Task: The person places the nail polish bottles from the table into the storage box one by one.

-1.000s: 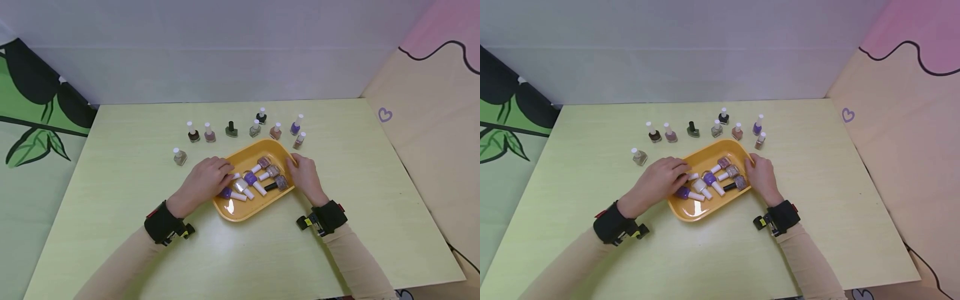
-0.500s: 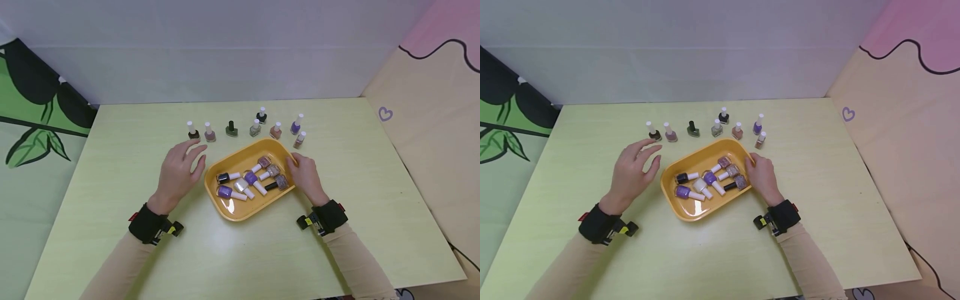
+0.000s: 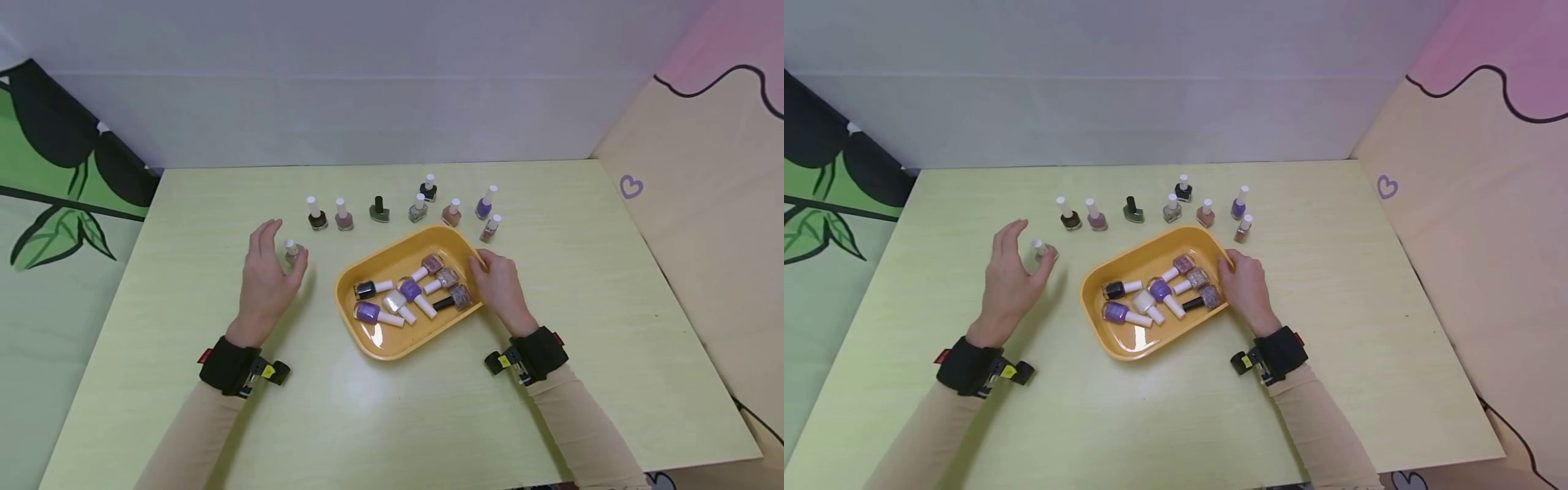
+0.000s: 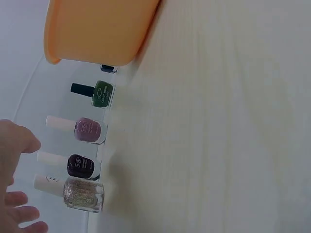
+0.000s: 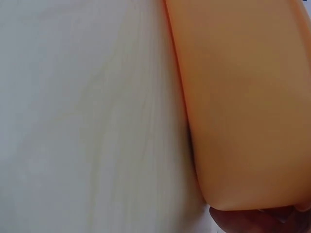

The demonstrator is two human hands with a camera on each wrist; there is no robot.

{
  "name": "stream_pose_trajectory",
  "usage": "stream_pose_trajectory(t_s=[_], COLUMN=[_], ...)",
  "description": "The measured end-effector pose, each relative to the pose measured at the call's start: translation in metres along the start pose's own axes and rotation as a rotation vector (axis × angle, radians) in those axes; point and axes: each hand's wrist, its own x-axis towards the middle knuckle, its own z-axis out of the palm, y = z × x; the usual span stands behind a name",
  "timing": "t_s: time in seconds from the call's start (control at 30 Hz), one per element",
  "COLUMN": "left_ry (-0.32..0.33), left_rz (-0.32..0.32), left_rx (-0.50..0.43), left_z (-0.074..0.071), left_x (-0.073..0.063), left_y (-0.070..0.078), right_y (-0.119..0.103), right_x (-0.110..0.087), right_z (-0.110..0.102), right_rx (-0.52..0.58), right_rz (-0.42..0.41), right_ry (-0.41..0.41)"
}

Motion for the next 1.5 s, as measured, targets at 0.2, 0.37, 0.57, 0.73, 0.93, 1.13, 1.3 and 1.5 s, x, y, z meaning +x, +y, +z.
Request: stream_pose_trajectory(t_s=[0.2, 0.37, 0.57, 0.73, 0.93, 1.13, 1.3, 1.5], left_ry=[-0.162, -0.217, -0.222, -0.223, -0.232, -0.233, -0.214, -0.169], left_rz=[-0.201, -0.237, -0.218, -0.214, -0.215, -0.208, -0.208, -0.197], left_rx=[-0.026, -0.020, -0.004, 0.004, 0.016, 0.017, -0.009, -0.051], left_z=[0.003, 0.004, 0.004, 0.005, 0.004, 0.002, -0.003, -0.009], left_x=[-0.003, -0.003, -0.002, -0.002, -0.002, -0.002, -0.001, 0.002], left_y=[-0.006, -0.011, -0.011, -0.012, -0.011, -0.009, -0.003, 0.011], right_y=[0.000, -0.001, 0.000, 0.000, 0.000, -0.001, 0.000, 0.000], right_x=[0.000, 0.000, 0.000, -0.001, 0.000, 0.000, 0.000, 0.000], right_z=[0.000, 0.000, 0.000, 0.000, 0.000, 0.000, 0.000, -0.001], right_rx=[-0.006, -0.004, 0.002, 0.007, 0.016, 0.007, 0.014, 0.013], right_rz=[-0.009, 0.000, 0.018, 0.020, 0.024, 0.030, 0.018, 0.017], right_ry=[0.012, 0.008, -0.004, -0.006, -0.010, -0.014, -0.013, -0.010])
